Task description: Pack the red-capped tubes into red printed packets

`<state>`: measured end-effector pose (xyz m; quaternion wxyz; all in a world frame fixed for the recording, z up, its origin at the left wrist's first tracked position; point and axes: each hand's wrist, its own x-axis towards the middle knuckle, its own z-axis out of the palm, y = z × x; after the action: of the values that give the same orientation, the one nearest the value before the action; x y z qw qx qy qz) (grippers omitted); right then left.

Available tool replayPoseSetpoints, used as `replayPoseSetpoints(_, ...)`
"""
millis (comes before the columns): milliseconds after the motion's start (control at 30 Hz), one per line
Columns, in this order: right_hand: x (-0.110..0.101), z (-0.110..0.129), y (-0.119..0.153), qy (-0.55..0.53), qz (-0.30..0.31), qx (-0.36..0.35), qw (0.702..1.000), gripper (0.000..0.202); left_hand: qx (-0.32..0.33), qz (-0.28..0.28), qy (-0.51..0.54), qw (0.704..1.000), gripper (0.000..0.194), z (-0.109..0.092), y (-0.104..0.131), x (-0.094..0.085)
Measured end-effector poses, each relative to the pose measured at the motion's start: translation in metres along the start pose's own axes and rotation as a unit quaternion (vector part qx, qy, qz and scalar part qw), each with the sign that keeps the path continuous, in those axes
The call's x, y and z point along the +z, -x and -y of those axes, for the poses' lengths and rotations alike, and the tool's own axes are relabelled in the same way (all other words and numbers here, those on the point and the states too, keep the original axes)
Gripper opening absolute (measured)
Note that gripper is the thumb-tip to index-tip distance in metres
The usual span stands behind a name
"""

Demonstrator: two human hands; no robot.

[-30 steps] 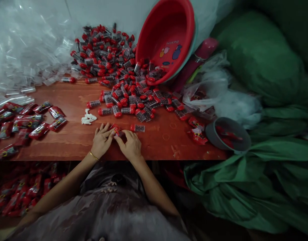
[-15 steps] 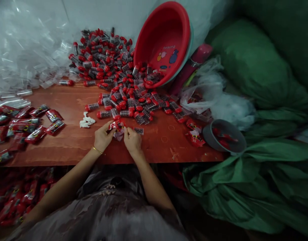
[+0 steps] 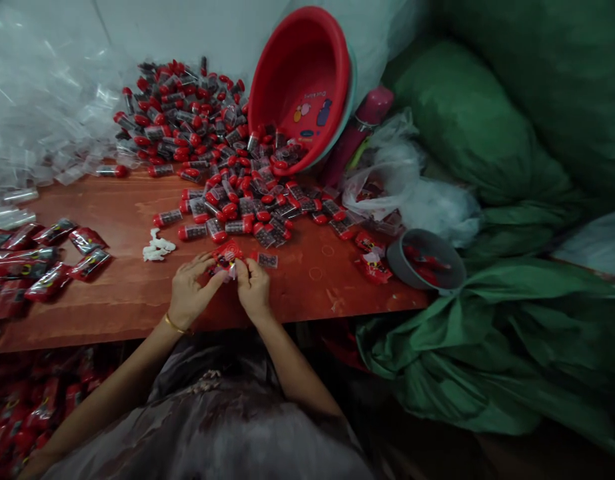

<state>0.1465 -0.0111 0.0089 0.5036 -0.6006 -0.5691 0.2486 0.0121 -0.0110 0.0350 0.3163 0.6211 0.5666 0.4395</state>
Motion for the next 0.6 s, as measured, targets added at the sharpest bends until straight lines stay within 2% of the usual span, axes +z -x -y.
replayPoseSetpoints(67, 0.005, 0.003, 0.008, -0.007, 0.011, -0.009, 1.0, 0.034, -0.086, 0.017, 0.127, 0.988, 0.034, -0.006, 0.002, 0.003)
replayPoseSetpoints(133, 0.006, 0.004, 0.014, 0.004, 0.024, -0.022, 0.999, 0.035, -0.158, 0.014, 0.246, 0.956, 0.034, -0.009, 0.003, 0.006)
replayPoseSetpoints(200, 0.002, 0.003, 0.016, 0.026, 0.053, -0.033, 0.998, 0.038, -0.199, -0.003, 0.317, 0.927, 0.034, -0.01, 0.003, 0.008)
replayPoseSetpoints(267, -0.01, -0.002, 0.011, 0.066, 0.076, -0.047, 0.994, 0.042, -0.225, -0.016, 0.344, 0.911, 0.033, -0.009, 0.001, 0.007)
replayPoseSetpoints(333, -0.026, -0.01, 0.0, 0.147, 0.072, -0.063, 0.984, 0.039, -0.249, -0.037, 0.351, 0.902, 0.032, -0.006, -0.001, 0.006)
replayPoseSetpoints(400, -0.043, -0.021, -0.013, 0.264, 0.052, -0.074, 0.96, 0.034, -0.277, -0.049, 0.349, 0.894, 0.036, -0.004, -0.003, 0.006)
replayPoseSetpoints(467, -0.055, -0.031, -0.023, 0.349, 0.073, -0.082, 0.931, 0.04, -0.313, -0.041, 0.348, 0.883, 0.04, -0.005, -0.005, 0.007)
replayPoseSetpoints(533, -0.063, -0.038, -0.026, 0.383, 0.117, -0.088, 0.912, 0.039, -0.345, -0.022, 0.352, 0.87, 0.043, -0.007, -0.005, 0.008)
replayPoseSetpoints(600, -0.066, -0.042, -0.024, 0.381, 0.143, -0.09, 0.909, 0.034, -0.362, -0.01, 0.36, 0.86, 0.045, -0.009, -0.005, 0.008)
